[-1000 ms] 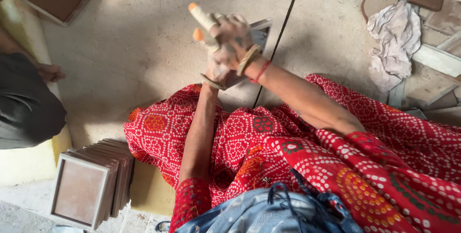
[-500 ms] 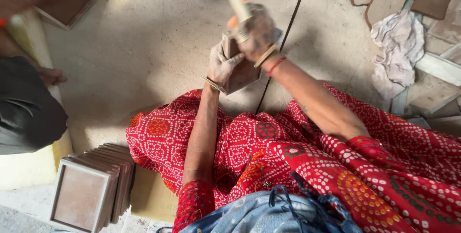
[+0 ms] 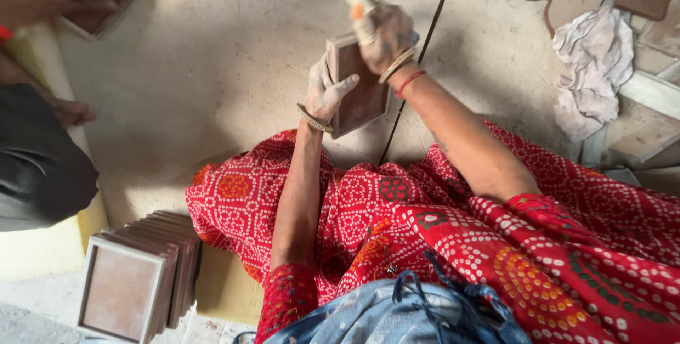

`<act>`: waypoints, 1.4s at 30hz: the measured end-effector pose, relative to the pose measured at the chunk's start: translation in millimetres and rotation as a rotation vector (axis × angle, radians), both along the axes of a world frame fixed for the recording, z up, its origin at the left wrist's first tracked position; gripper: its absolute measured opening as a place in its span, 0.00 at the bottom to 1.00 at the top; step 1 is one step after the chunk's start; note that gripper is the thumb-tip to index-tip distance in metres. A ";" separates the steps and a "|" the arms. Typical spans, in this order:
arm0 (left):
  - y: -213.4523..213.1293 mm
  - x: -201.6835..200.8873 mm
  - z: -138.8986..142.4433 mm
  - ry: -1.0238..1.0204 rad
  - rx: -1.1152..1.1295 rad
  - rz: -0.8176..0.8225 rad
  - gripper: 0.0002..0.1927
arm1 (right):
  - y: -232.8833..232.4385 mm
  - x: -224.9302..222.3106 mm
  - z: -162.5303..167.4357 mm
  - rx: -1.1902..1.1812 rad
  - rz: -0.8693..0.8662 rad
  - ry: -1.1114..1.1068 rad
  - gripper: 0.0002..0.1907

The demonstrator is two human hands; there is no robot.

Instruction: The person sits on the floor and sands the edges and surfaces of small square wooden frames using a sanding block. They handle each frame one at a time, turning it to sand different sides, then place it aside and pick up another.

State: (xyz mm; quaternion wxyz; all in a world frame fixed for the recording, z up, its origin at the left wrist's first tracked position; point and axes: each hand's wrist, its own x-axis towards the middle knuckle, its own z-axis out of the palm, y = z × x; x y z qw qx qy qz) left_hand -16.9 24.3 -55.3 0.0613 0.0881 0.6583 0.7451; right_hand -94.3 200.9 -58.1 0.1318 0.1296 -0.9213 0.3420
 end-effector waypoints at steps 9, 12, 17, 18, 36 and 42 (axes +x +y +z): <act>-0.3 -4.3 -41.4 -0.138 0.132 0.008 0.20 | -57.8 22.0 27.3 0.219 0.241 0.467 0.26; -0.4 -4.5 -46.4 -0.191 0.204 0.024 0.22 | -68.1 14.3 33.3 0.191 0.329 0.388 0.41; -2.3 -2.0 -20.2 -0.203 -0.089 0.091 0.26 | 0.3 -8.7 22.0 0.024 0.002 -0.306 0.26; -0.4 -2.3 -11.9 -0.181 -0.066 0.066 0.26 | 18.6 -11.2 17.8 -0.083 -0.075 -0.327 0.24; -15.3 3.4 -35.2 -0.135 0.045 -0.038 0.14 | -56.4 46.5 22.6 0.349 0.150 0.497 0.24; 5.4 12.3 -30.2 -0.139 0.161 0.013 0.21 | -23.2 30.8 17.7 0.315 0.166 -0.352 0.21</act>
